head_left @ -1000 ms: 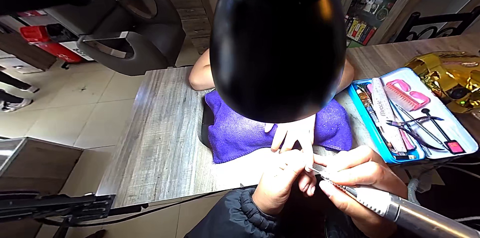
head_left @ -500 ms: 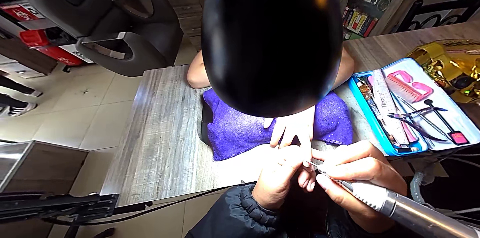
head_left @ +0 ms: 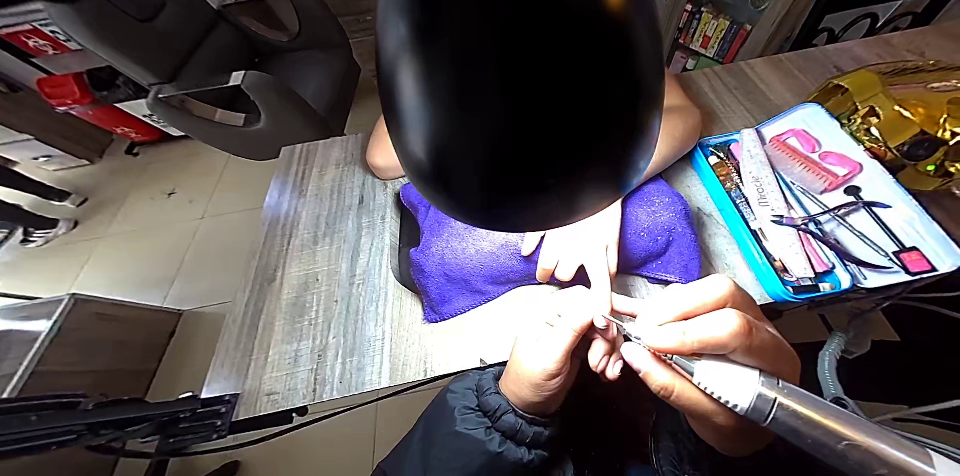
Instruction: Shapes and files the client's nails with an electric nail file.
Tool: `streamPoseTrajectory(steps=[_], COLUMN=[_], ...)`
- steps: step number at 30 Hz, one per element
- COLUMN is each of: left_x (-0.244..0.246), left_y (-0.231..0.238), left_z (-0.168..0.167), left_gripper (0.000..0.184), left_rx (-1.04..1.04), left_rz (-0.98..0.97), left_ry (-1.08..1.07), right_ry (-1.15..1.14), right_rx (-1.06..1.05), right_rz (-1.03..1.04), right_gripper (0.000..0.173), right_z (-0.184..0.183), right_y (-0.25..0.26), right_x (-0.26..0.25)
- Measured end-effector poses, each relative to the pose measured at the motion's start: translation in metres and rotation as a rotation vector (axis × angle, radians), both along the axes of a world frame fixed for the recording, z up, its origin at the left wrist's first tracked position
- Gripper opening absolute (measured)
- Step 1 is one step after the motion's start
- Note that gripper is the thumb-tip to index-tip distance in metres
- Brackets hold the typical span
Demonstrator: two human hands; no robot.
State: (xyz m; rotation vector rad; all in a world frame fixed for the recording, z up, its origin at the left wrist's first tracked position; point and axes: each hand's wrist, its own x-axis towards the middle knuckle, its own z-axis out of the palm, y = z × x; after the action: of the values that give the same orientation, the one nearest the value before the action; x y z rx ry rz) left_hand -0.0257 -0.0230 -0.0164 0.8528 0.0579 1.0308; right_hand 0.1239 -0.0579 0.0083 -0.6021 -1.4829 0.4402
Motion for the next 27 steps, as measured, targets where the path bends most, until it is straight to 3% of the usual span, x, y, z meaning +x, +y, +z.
streamPoseTrajectory(steps=[8,27], left_x=[-0.0018,-0.0036], left_y=[0.0010,0.0024], left_z=[-0.0010,-0.0014], left_gripper=[0.029,0.029], left_rx=[-0.039,-0.024], left_rz=[-0.051,-0.088], left_ry=[-0.021,-0.028], right_ry=[0.053,-0.028], right_rx=[-0.043,0.077], right_rz=[-0.018,-0.063], right_gripper=[0.018,0.013], right_z=[-0.0011,-0.0079], right_y=[-0.0024,-0.0020], right_x=[-0.0030,-0.0029])
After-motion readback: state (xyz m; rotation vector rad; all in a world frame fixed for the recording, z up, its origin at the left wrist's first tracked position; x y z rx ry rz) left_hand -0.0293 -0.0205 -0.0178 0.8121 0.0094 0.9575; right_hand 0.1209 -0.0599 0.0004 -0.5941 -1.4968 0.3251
